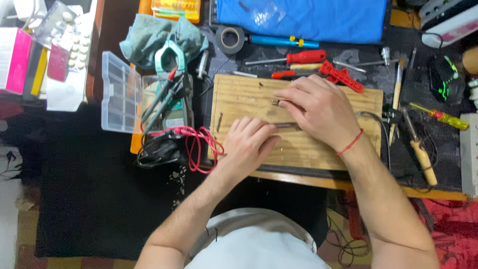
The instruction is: The person uses a screwdriver to remove screws from a small cylindrical electronic component on a wooden board. They then insert a white plastic tube into the component and use the screwdriver to secure it in place.
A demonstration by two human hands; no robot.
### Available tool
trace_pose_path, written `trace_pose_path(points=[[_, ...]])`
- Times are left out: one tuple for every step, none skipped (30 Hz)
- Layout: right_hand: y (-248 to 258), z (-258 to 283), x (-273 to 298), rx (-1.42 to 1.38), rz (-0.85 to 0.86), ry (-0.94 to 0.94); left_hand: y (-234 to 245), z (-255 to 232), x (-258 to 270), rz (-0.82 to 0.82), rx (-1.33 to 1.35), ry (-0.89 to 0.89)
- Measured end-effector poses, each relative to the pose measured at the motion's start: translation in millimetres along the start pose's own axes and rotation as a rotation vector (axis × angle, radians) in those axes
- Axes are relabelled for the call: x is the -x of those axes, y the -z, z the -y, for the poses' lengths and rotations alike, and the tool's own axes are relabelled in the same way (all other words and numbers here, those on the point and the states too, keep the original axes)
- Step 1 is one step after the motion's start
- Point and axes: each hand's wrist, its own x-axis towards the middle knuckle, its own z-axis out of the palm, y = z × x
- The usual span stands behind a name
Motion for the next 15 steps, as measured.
trace_pose_path(points=[[-2.2,-5.0,-8.9,0.0,0.0,0.002,-0.8,0.3,0.5,-0.002,-0.001,0.001],[-4.2,-9.9,-17.7,0.025,0.027,0.026,-1.4,0.3,0.9,0.004,-0.01,0.012],[-5.7,-15.0,-26.9,0.052,0.051,0.051,-2.2,0.6,0.5,0.009,-0.02,0.019],[-11.9,-20.8,-35.7,0.055,0.048,0.055,-1.8,-0.1,-0.1,0.005,-0.023,0.017],[-17.8,-26.9,-45.0,0.063,0.082,0.054,-1.6,-0.7,-1.4,0.014,-0.04,0.024],[-23.6,-32.8,-54.2,0.072,0.117,0.052,-1.4,-1.4,-2.4,0.022,-0.057,0.032],[-31.4,-37.8,-62.4,0.074,0.114,0.056,0.8,-1.2,-4.3,0.019,-0.06,0.03],[-39.5,-42.5,-70.3,0.063,0.142,0.063,2.7,-1.2,-5.8,0.029,-0.05,0.041],[-47.5,-47.0,-77.0,0.051,0.172,0.068,4.5,-1.8,-6.7,0.042,-0.039,0.051],[-58.2,-51.5,-83.1,0.053,0.171,0.07,3.9,-1.2,-7.9,0.04,-0.039,0.05],[-69.4,-55.2,-87.8,0.067,0.216,0.072,3.5,-1.6,-7.9,0.036,-0.047,0.061],[-80.9,-58.7,-92.1,0.082,0.261,0.074,3.0,-2.0,-7.5,0.033,-0.055,0.071],[-85.0,-57.8,-93.7,0.079,0.263,0.073,3.4,-2.2,-8.2,0.035,-0.055,0.074],[-89.3,-56.5,-95.2,0.082,0.312,0.059,4.0,-2.4,-8.5,0.029,-0.054,0.075],[-93.9,-54.8,-96.5,0.084,0.361,0.046,4.7,-2.9,-8.3,0.022,-0.052,0.076]])
